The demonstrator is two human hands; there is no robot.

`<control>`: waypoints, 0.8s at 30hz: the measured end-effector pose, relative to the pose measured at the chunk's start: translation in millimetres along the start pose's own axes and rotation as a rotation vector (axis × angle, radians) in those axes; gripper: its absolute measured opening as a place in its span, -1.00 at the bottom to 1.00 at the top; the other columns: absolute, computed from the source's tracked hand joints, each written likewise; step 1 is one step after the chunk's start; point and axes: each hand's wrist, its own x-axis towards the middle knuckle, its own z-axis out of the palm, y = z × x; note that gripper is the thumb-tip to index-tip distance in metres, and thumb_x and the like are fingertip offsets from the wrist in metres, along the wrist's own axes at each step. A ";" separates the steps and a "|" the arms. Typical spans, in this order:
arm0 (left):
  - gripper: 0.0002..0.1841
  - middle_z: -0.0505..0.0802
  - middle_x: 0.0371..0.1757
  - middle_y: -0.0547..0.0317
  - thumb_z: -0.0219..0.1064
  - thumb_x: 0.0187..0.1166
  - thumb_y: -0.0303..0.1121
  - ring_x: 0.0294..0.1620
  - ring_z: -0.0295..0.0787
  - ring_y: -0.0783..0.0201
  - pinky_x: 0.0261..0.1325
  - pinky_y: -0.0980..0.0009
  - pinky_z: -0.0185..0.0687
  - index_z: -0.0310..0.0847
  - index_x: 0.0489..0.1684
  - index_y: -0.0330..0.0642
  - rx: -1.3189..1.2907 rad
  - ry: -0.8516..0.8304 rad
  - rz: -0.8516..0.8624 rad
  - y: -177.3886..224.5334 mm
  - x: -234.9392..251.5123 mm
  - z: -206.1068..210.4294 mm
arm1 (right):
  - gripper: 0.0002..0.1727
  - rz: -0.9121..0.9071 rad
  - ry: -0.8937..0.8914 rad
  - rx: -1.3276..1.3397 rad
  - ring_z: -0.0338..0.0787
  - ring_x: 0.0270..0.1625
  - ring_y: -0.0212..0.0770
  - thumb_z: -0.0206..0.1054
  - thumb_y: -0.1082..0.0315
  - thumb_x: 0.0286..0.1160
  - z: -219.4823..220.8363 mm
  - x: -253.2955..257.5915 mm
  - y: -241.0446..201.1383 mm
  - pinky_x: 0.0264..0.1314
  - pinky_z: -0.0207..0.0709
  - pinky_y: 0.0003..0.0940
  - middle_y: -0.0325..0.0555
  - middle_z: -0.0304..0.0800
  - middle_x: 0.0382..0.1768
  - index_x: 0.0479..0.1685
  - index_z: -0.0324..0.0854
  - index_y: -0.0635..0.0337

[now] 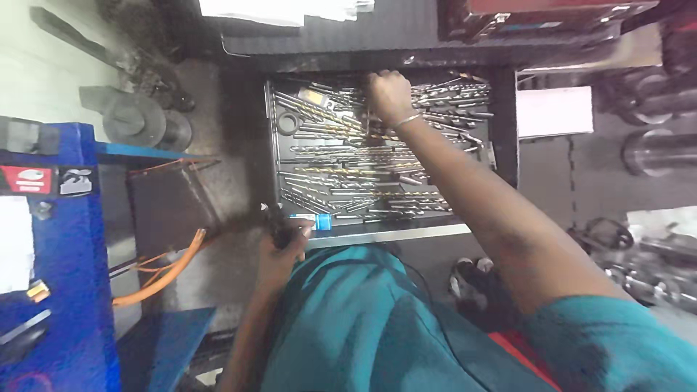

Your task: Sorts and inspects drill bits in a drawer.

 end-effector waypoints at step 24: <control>-0.84 0.88 -0.34 0.32 0.41 0.52 -0.49 -0.66 0.55 0.61 -0.62 0.68 0.48 0.82 -0.04 -0.19 -0.011 -0.057 0.035 -0.9 0.1 0.0 | -0.63 0.017 -0.145 0.055 0.65 0.39 0.49 0.36 0.41 0.47 -3.8 4.8 22.6 0.33 0.52 0.45 0.45 0.70 0.25 0.23 0.65 0.40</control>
